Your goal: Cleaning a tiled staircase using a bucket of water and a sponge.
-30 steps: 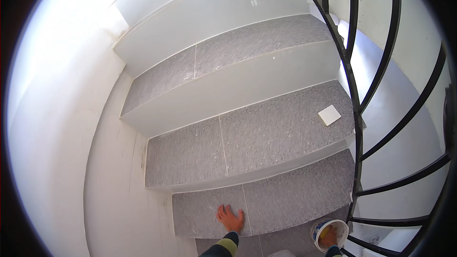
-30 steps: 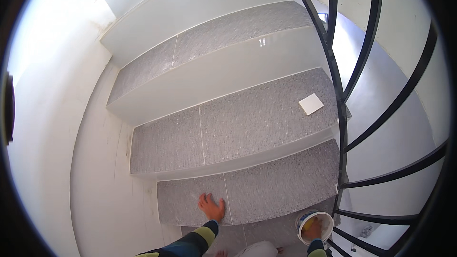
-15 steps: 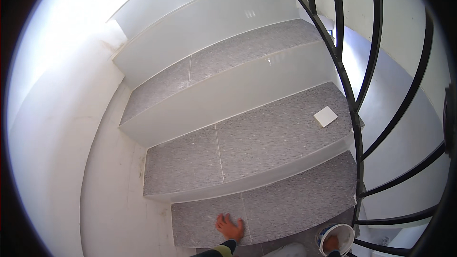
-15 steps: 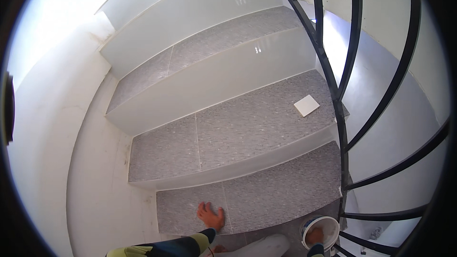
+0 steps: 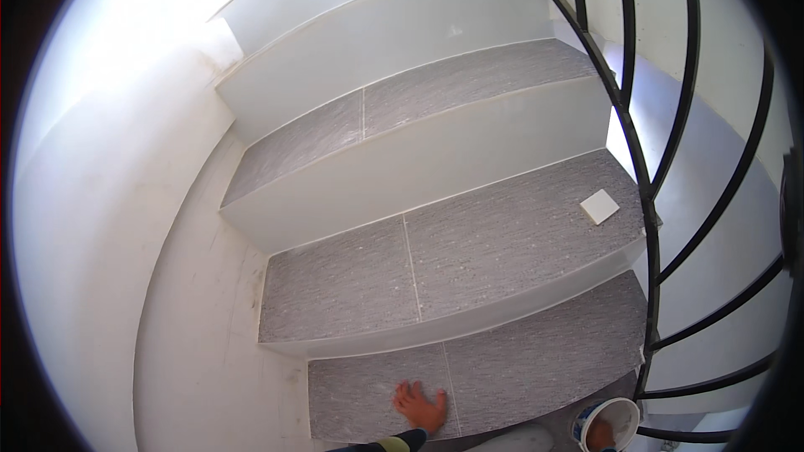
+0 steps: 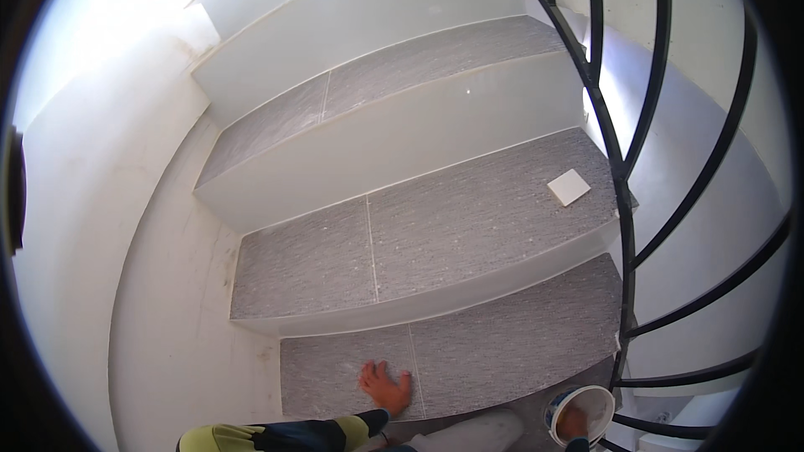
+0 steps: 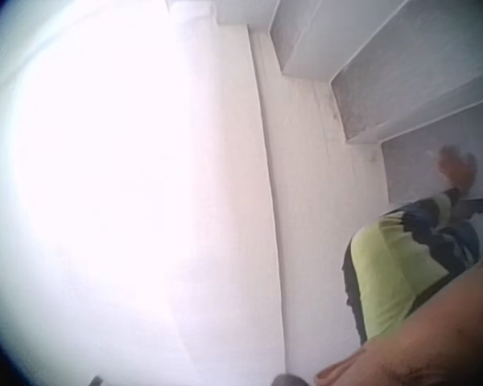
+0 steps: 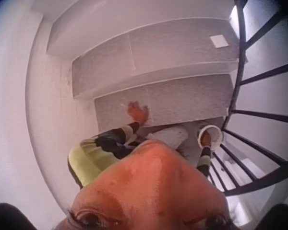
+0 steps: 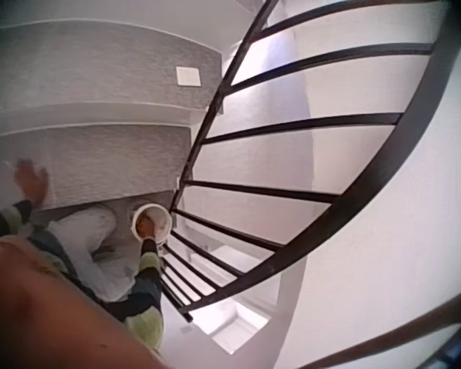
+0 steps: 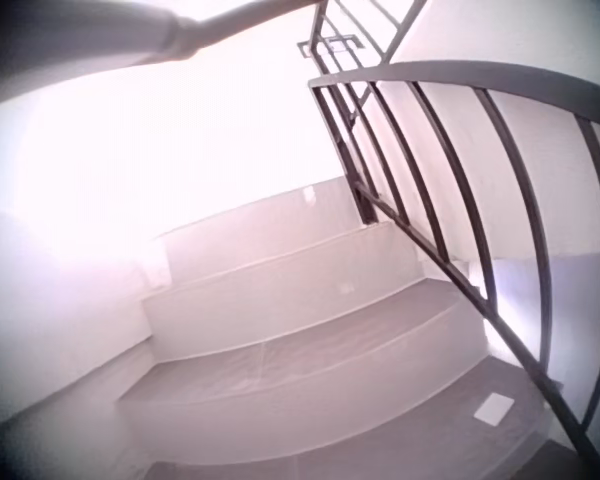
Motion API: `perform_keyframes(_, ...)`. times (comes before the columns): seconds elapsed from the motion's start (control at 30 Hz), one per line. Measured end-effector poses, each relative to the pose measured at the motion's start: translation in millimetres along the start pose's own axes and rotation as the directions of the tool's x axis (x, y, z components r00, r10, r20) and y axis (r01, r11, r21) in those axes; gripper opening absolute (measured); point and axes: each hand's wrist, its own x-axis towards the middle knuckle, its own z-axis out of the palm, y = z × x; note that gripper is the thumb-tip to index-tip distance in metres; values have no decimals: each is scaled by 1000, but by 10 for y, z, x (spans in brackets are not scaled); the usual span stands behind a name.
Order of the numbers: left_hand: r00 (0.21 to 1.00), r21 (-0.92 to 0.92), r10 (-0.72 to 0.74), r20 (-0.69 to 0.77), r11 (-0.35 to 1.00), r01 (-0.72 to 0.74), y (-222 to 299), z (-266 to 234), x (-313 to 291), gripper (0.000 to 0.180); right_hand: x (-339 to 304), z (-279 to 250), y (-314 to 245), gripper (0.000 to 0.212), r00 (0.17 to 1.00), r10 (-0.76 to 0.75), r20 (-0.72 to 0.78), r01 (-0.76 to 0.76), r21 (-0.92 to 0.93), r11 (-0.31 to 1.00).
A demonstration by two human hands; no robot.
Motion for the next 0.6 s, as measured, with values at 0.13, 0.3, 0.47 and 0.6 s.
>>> perform_keyframes(0.13,1000,-39,1,0,999,-1,-9,22,-37,68,-35,-41,-124,48,996,47,-76,-46,18,999)
perform_keyframes(0.3,1000,-167,-8,29,986,13,-70,23,-29,65,-73,-123,-243,46,983,100,-157,-94,45,995)
perform_keyframes(0.47,998,-264,-44,52,963,56,-128,-96,26,58,-89,-173,-327,45,970,121,-209,-110,63,992)
perform_keyframes(0.6,951,-728,298,80,670,-149,148,-501,163,49,-108,-228,-280,44,954,149,-259,-126,104,987)
